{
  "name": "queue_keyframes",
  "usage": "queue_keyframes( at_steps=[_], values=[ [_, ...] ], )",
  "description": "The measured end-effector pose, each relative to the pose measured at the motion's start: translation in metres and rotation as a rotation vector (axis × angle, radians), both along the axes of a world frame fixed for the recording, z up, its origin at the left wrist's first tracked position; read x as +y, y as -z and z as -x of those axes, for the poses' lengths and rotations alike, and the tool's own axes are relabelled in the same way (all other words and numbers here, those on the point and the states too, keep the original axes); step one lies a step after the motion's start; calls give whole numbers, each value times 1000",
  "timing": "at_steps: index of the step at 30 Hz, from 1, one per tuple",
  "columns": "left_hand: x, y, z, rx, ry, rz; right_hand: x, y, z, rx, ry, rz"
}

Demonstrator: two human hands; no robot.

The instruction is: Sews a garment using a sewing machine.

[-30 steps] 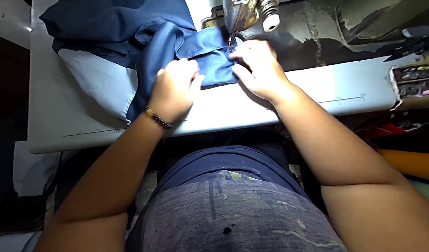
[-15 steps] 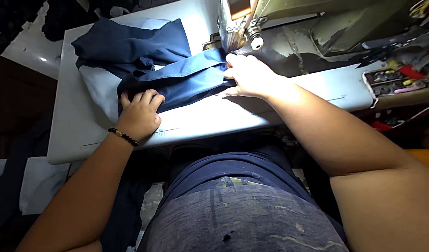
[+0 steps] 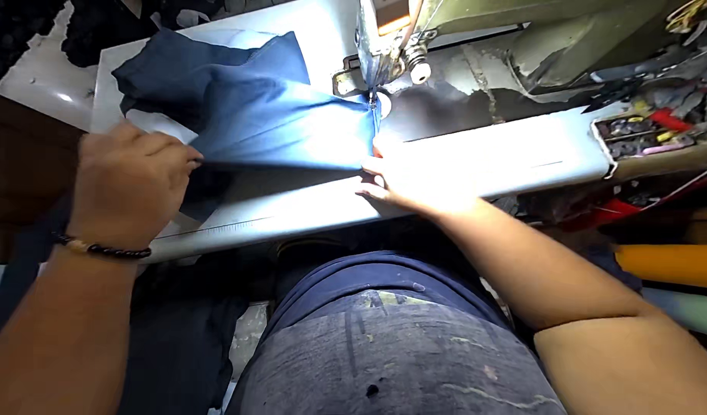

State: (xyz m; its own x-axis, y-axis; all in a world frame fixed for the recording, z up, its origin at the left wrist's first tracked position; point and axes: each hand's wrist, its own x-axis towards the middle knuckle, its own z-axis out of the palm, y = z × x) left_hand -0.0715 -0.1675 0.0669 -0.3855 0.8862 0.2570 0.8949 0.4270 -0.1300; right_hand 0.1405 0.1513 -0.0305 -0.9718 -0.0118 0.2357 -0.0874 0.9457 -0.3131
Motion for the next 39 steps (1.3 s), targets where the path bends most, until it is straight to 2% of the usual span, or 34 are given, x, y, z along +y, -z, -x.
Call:
queue_keyframes(
  at_steps=[2, 3, 6, 9, 10, 13, 14, 16, 18, 20, 22, 25, 29, 35, 39],
  values=[
    [12, 16, 0, -142, -115, 174, -7, 20, -5, 29, 118, 69],
    [25, 20, -6, -184, -123, 189, -7, 24, -6, 18, 173, 79],
    [87, 19, -49, -233, 97, -48, -10, 13, -6, -99, 223, 98],
    [168, 26, -78, -346, 384, -200, -7, -17, -2, -224, 221, -8],
    [192, 32, -79, -399, 403, -164, -4, -26, -2, -241, 223, -59],
    [237, 68, -70, -487, 258, 62, 7, -47, -9, -341, 219, -245],
    [240, 81, -71, -501, 226, 80, 13, -46, -12, -344, 213, -264],
    [234, 98, -74, -491, 249, -12, 25, -38, -18, -281, 182, -192],
    [223, 107, -78, -522, 277, -116, 39, -31, -21, -122, 191, 59],
    [214, 116, -81, -552, 307, -221, 48, -33, -22, -10, 319, 356],
    [211, 118, -79, -586, 320, -258, 55, -28, -15, 19, 487, 483],
    [211, 118, -77, -587, 344, -264, 43, -17, -7, -85, 479, 454],
    [211, 117, -79, -569, 367, -222, 32, -7, -2, -43, 406, 331],
    [211, 121, -78, -500, 486, -178, 32, -5, -1, 72, 455, 434],
    [227, 110, -81, -389, 431, -80, 35, -9, -2, 51, 549, 546]
  ],
)
